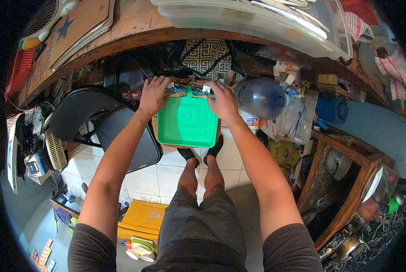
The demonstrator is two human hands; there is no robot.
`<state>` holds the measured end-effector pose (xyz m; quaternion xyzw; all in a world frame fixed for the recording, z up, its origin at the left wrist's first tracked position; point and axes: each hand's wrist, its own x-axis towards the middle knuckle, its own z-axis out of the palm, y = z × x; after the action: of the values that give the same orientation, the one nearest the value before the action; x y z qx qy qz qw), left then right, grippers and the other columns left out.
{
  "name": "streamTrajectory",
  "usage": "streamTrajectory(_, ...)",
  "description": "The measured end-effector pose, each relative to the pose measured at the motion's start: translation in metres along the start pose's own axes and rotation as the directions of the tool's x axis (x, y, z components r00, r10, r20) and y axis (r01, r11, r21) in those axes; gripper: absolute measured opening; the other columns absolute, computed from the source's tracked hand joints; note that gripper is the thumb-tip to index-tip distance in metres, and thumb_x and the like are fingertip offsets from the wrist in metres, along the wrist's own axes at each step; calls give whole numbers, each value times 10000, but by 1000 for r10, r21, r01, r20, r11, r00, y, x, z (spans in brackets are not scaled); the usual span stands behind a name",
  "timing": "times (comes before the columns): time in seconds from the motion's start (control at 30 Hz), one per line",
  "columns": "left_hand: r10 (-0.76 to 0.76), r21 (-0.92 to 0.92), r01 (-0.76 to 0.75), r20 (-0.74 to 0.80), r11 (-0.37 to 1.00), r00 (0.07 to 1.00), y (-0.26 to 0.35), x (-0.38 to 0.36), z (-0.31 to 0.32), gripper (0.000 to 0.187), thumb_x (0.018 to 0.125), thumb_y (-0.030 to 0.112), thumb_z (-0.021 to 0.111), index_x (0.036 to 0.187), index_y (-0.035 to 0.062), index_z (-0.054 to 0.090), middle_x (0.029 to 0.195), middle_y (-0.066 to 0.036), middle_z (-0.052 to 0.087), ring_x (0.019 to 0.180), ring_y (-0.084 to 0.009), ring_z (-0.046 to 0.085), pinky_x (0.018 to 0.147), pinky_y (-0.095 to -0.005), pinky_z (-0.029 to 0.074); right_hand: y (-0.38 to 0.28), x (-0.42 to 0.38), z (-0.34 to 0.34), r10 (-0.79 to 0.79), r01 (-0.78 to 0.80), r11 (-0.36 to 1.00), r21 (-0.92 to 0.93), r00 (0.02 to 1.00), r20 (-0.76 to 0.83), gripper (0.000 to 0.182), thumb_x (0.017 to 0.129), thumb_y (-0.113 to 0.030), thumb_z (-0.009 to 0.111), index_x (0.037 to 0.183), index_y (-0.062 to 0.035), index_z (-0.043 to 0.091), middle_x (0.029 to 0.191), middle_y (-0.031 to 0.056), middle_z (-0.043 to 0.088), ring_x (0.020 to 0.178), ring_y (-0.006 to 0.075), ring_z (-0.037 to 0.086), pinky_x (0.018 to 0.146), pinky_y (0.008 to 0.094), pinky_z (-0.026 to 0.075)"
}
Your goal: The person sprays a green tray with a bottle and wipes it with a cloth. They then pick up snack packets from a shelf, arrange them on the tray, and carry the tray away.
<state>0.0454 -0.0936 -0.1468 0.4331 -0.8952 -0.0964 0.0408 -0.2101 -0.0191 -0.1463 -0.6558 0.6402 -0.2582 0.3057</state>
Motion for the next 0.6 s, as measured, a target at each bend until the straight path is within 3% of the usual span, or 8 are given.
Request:
streamTrajectory(0.23,-18,-48,18,-9,999,1000,-1,-2,-3,621,726,121,717,1308,148,500,1209,-73,549,1191,-280,503,1094,-509,327,-3,0,1,30,-30,1000,10,999,-27,441,764,-77,728,1176,-96,571,1082,164,630,1055,384,590,895,452,483)
streamTrajectory(0.37,-45,-66,45,-5,997,999,-2,-4,-7,640,716,121,734,1308,142,494,1261,-73,525,1225,-288,485,1117,-535,304,-2,1,2,44,-44,999,-3,999,-27,476,757,-89,737,1198,-109,560,1093,162,619,1053,388,587,899,460,477)
streamTrajectory(0.47,-65,-99,64,-8,993,998,-1,-7,-12,689,724,150,771,1344,143,472,1340,-90,495,1261,-320,464,1122,-564,290,-3,-1,2,86,-85,996,-39,996,12,548,754,-105,747,1260,-112,535,1186,157,590,1116,380,560,941,461,460)
streamTrajectory(0.53,-99,-118,93,-48,989,994,2,-13,-21,742,717,150,783,1380,152,450,1416,-84,458,1323,-316,427,1134,-571,272,-5,-3,0,-37,22,993,-117,991,-128,624,755,-122,755,1324,-108,500,1282,152,547,1194,373,516,1001,452,433)
streamTrajectory(0.6,-134,-162,121,-68,979,989,9,-24,-34,748,718,157,789,1386,150,453,1434,-92,448,1339,-319,415,1137,-569,267,-10,-9,-5,-39,23,994,-106,988,-150,622,753,-132,764,1318,-86,507,1318,150,535,1224,368,507,1029,441,418)
